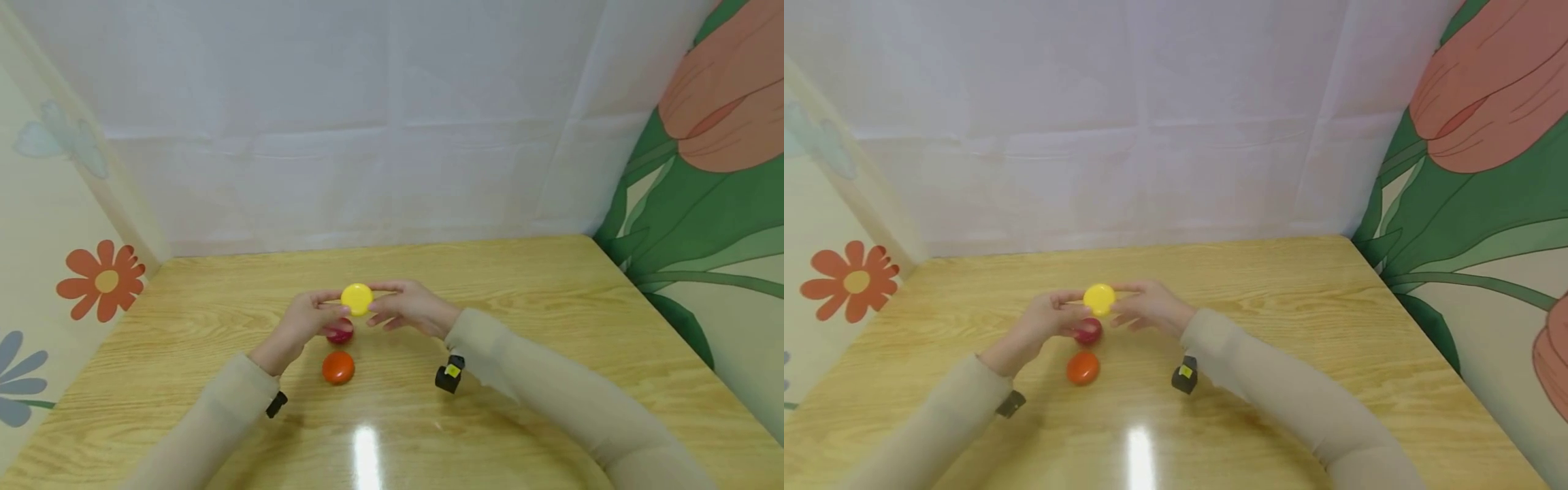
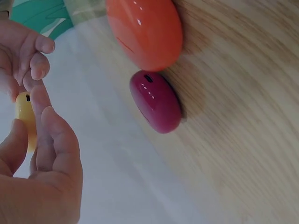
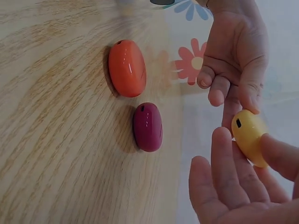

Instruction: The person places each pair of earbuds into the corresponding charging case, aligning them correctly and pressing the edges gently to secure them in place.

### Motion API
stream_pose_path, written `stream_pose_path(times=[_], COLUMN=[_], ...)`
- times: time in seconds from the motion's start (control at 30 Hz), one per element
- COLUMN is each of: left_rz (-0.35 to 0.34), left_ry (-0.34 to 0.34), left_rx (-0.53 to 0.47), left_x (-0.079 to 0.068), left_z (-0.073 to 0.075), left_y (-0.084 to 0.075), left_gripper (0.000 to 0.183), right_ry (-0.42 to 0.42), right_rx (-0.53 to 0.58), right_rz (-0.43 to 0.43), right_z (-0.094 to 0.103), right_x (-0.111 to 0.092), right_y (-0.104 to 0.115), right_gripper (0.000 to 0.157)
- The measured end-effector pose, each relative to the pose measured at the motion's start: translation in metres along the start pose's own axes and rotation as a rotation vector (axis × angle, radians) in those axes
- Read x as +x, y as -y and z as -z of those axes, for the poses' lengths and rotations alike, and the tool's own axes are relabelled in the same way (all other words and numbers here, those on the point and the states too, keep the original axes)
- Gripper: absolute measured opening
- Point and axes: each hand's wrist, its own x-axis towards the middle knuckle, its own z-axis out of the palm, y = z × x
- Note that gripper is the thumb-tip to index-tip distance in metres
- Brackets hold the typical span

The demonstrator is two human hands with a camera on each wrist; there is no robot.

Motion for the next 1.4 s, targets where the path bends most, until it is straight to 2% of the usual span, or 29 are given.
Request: stream_pose_path(times=[0.23,0.47,0.7,0.97,1.4], left_rz=[0.013,0.018,0.022,0.023,0.089], left_ry=[0.03,0.045,0.034,0.066,0.038], left_rx=[0.07,0.165,0.19,0.212,0.268], left_x=[0.007,0.013,0.02,0.027,0.037], left_z=[0.012,0.022,0.029,0.034,0.039], left_y=[0.001,0.001,0.003,0.009,0.014], left_gripper=[0.047,0.041,0.038,0.039,0.04], right_ry=[-0.015,-0.035,-0.065,-0.09,-0.134], right_rx=[-0.026,-0.035,-0.032,-0.054,-0.033], right_rz=[0.007,-0.036,-0.055,-0.088,-0.095], right_z=[-0.005,-0.008,-0.011,-0.015,-0.024], right_x=[0.01,0.02,0.032,0.041,0.061], right_y=[0.002,0.003,0.001,-0.002,-0.009], right_gripper=[0.048,0.048,0.046,0.045,0.046])
